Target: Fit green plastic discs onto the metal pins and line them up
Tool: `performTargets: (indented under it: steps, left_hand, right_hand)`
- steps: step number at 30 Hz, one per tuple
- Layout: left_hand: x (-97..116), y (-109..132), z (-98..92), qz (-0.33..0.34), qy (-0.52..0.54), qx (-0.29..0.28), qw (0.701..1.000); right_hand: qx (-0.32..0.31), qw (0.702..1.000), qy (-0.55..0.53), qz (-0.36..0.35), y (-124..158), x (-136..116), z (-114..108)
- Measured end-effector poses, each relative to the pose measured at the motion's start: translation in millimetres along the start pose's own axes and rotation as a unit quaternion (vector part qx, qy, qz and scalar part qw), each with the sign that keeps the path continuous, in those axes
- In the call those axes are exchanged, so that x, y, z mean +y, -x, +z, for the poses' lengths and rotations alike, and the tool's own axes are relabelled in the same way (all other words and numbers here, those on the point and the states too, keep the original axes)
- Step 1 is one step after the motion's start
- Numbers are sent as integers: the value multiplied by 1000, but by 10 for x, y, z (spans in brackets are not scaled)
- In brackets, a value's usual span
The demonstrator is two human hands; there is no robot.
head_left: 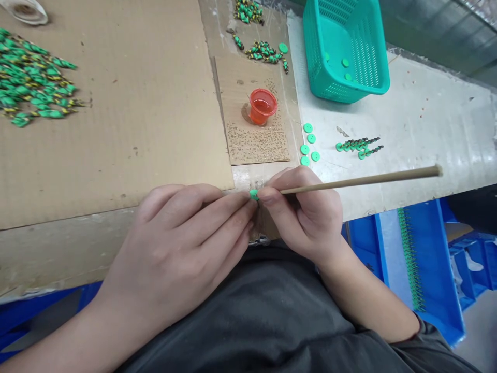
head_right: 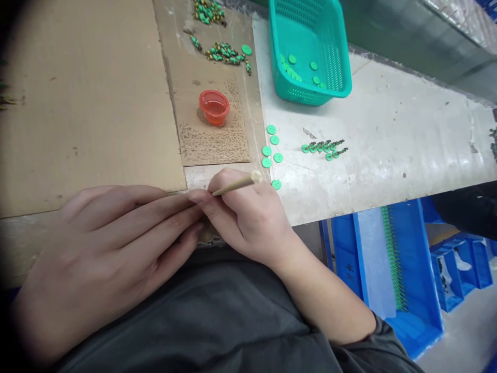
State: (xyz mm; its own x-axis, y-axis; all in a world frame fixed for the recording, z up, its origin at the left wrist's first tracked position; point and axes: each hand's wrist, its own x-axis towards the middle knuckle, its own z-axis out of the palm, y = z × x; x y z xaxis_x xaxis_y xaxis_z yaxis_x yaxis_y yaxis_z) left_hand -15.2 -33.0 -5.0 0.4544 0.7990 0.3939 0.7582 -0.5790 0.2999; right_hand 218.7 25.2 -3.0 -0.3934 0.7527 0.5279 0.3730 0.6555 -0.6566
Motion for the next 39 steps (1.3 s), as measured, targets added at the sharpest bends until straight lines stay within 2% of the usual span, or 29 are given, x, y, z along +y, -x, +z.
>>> performTargets:
  steps: [19,25,28,31,35,39]
  left_hand:
    - [-11,17,0,19,17,12,1000]
    - [-7,8,4,15,14,11,1000]
    - [-17,-15,9,38,9,20,999]
    - [-36,-39,6,54,7,37,998]
    - [-63,-61,11,63,1,46,997]
    - [-71,-54,28,64,2,51,997]
  right_hand:
    - [8,1000,-5,-15,-3,24,11]
    - [52,997,-61,18,-11,-2,16]
    - [97,993,-58,14,-172,21,-48]
    - [128,991,-30,3,-476,134,-143]
    - [106,994,18,-17,-913,376,-209]
    - [66,996,34,-50,-1139,577,-127]
